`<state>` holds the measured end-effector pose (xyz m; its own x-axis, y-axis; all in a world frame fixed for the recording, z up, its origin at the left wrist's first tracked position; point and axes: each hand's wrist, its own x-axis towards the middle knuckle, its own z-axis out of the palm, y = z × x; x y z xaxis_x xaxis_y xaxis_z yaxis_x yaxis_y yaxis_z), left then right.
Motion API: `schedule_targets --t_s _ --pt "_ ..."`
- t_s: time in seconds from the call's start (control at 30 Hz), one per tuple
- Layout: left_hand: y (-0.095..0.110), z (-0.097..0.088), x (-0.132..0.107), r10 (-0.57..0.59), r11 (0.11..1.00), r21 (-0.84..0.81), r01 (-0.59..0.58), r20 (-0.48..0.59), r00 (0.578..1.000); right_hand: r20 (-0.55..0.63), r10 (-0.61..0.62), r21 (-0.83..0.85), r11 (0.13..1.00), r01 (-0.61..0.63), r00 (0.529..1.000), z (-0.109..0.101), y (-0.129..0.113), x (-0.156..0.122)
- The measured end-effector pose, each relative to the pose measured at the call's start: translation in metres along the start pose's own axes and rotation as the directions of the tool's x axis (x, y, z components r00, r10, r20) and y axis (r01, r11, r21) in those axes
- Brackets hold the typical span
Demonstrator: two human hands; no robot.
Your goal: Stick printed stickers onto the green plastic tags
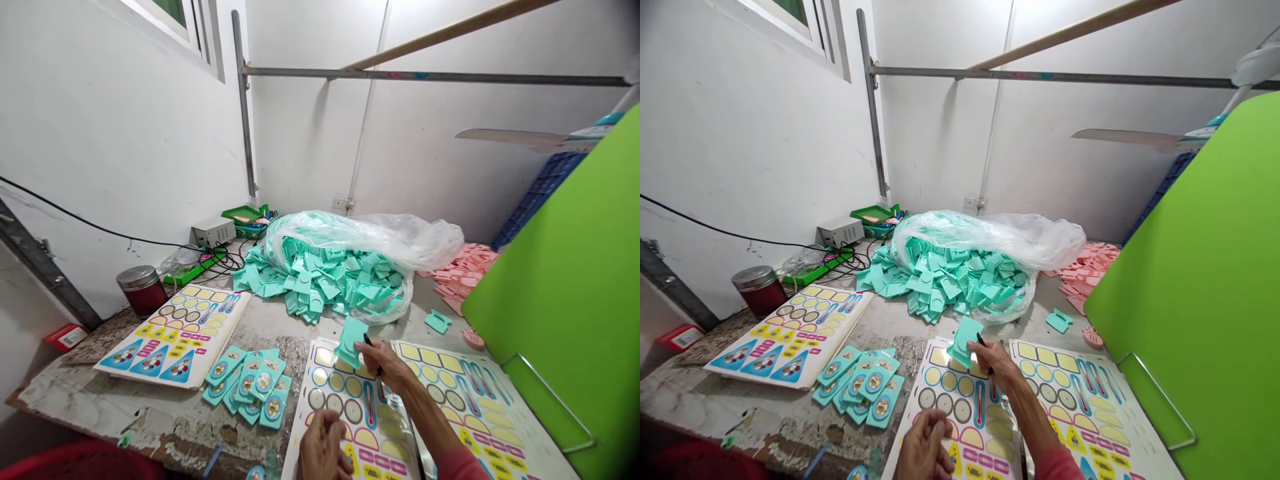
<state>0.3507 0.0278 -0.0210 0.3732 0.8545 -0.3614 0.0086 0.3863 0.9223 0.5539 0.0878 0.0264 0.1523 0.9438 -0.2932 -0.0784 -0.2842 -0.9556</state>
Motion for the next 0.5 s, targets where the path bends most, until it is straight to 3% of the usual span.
schedule_targets --t_s 0.1,0.17,0.27,0.37,0.43,0.5 --pt "0.035 -0.002 -0.002 0.028 0.988 -0.151 -0.016 0.082 0.996 0.131 -0.004 0.021 1.0 0.001 0.991 0.011 0.008 -0.044" --pt "0.05 -0.001 -0.004 0.098 0.99 -0.118 -0.082 0.14 0.985 0.161 -0.014 0.022 1.0 0.011 0.987 0.019 0.013 -0.067" --pt "0.055 0.003 -0.011 0.258 0.946 0.182 -0.268 0.075 0.963 -0.006 -0.003 -0.017 1.0 0.003 1.0 0.025 0.019 -0.089" --pt "0.047 0.009 -0.02 0.505 0.724 0.495 -0.48 0.092 0.858 -0.217 0.086 0.03 0.996 -0.081 0.972 0.026 0.026 -0.098" --pt "0.041 0.013 -0.024 0.573 0.631 0.532 -0.565 0.171 0.801 -0.268 0.132 0.094 0.989 -0.111 0.954 0.025 0.031 -0.103" --pt "0.038 0.016 -0.027 0.536 0.669 0.493 -0.556 0.198 0.821 -0.294 0.147 0.143 0.984 -0.109 0.944 0.024 0.034 -0.109"
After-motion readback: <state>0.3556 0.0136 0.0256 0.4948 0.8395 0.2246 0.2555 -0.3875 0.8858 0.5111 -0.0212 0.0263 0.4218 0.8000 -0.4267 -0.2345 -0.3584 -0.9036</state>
